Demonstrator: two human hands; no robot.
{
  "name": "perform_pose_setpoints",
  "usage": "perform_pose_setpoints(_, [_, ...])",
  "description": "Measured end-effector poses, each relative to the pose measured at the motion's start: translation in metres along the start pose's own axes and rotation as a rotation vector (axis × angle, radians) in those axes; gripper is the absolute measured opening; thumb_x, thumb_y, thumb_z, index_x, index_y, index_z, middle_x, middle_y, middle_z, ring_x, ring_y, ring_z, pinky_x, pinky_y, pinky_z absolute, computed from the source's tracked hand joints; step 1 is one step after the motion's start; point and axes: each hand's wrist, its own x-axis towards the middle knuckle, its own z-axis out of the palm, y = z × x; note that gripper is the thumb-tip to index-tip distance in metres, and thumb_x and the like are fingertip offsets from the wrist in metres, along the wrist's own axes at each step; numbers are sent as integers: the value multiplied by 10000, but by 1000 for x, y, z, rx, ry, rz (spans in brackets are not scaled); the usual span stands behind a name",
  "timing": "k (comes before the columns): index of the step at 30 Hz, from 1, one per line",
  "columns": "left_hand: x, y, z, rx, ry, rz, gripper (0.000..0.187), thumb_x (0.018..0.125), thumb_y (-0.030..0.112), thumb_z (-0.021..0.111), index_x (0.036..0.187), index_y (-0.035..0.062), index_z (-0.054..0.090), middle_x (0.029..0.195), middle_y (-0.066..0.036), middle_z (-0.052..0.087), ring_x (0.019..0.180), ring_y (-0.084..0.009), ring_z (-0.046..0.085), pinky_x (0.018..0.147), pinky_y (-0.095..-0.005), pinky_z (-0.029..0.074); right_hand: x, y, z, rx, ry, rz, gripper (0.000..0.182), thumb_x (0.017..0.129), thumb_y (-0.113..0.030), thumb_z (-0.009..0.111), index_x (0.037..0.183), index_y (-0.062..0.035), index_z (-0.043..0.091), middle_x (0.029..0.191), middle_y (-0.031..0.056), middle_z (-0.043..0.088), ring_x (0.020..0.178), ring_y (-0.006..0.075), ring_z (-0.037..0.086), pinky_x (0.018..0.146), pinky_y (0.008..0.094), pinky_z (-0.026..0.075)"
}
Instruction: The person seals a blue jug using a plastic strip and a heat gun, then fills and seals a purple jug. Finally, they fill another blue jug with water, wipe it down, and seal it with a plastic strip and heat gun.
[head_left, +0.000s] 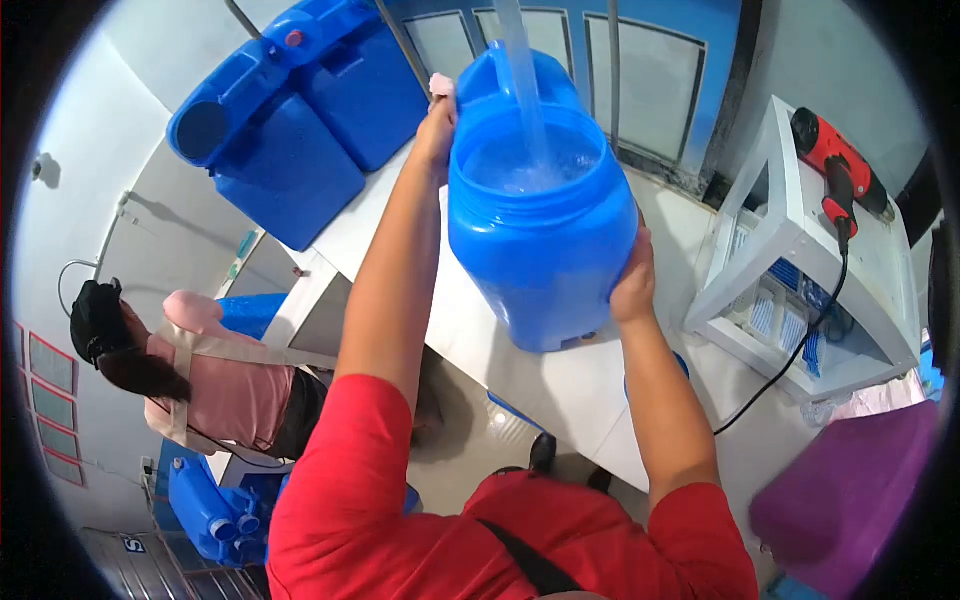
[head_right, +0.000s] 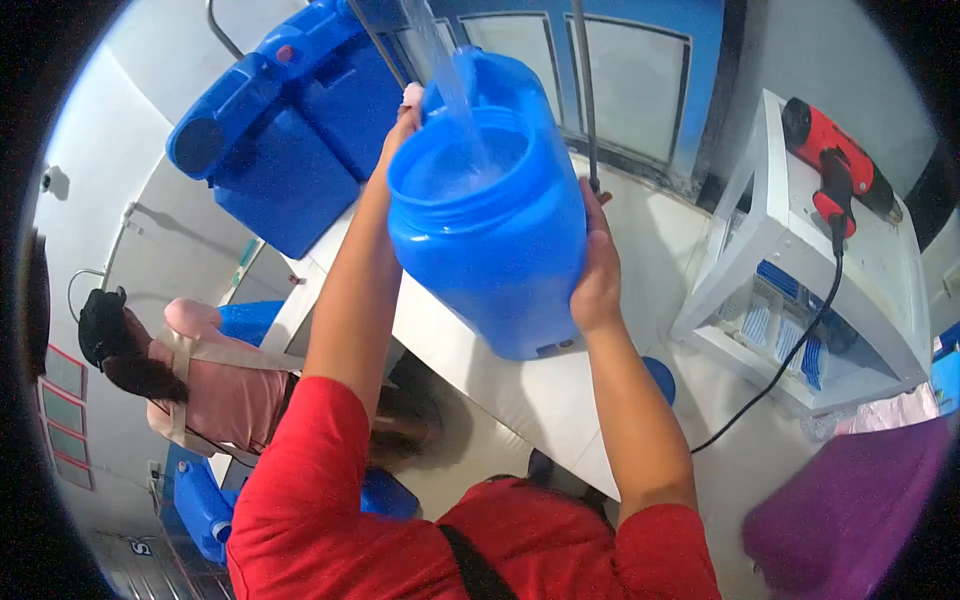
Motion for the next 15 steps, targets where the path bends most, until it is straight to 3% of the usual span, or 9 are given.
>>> perform_pose_setpoints(1, [12,-18,-14,-165,-200,-91,369,1030,329,400,1223,55,552,1093,-157,670,928,-264,688,778,-387,585,-1,-1,1,-9,12,17,663,1086,-474,184,1531,3,302,1537,129,404,1411,231,382,1190,365,255])
perform_pose_setpoints(3, [2,-54,-19,-253,-257,-196,397,1036,351,398,1258,53,538,1130,-155,659,973,-270,674,817,-403,573,4,-10,6,-206,39,-19,707,1078,-479,210,1505,72,323,1532,181,410,1451,257,329,1207,377,190])
perform_pose_setpoints(9, [-132,-152,-38,-183,17,-451,489,1056,419,394,1360,49,493,1242,-151,625,1109,-289,634,932,-449,536,10,-14,11,-342,-5,-91,729,1075,-506,179,1503,64,332,1525,215,411,1459,290,321,1213,380,167])
perform_pose_setpoints(10, [-160,-157,-36,-189,73,-441,506,1059,430,393,1377,48,485,1261,-150,619,1132,-293,628,951,-456,530,10,-13,11,-365,3,-102,732,1074,-511,168,1506,58,331,1526,221,407,1471,294,299,1216,381,158])
perform_pose_setpoints(12, [-202,-160,-18,-239,222,-227,521,1069,442,350,1401,53,447,1251,-143,626,1153,-281,615,987,-461,508,11,-12,11,-364,-2,-99,726,1074,-510,180,1510,53,323,1540,222,385,1482,292,275,1217,384,157])
perform_pose_setpoints(13, [-214,-176,-29,-190,210,-205,519,1068,456,346,1409,75,439,1123,-117,666,1062,-253,640,925,-437,523,9,-12,11,-367,-4,-93,721,1075,-509,192,1515,48,316,1553,222,362,1492,290,251,1217,387,155])
perform_pose_setpoints(14, [-241,-151,-21,-99,122,-234,511,1066,456,349,1402,80,430,989,-80,662,926,-209,639,822,-383,519,4,-11,8,-365,-6,-97,721,1075,-509,192,1515,48,316,1553,222,362,1492,290,251,1217,387,155])
perform_pose_setpoints(15, [-261,-138,-10,-37,44,-137,506,1065,454,351,1385,73,439,930,-63,648,877,-183,626,786,-346,504,1,-9,2,-404,-3,-34,683,1083,-489,198,1521,20,324,1553,177,369,1465,248,290,1205,371,194])
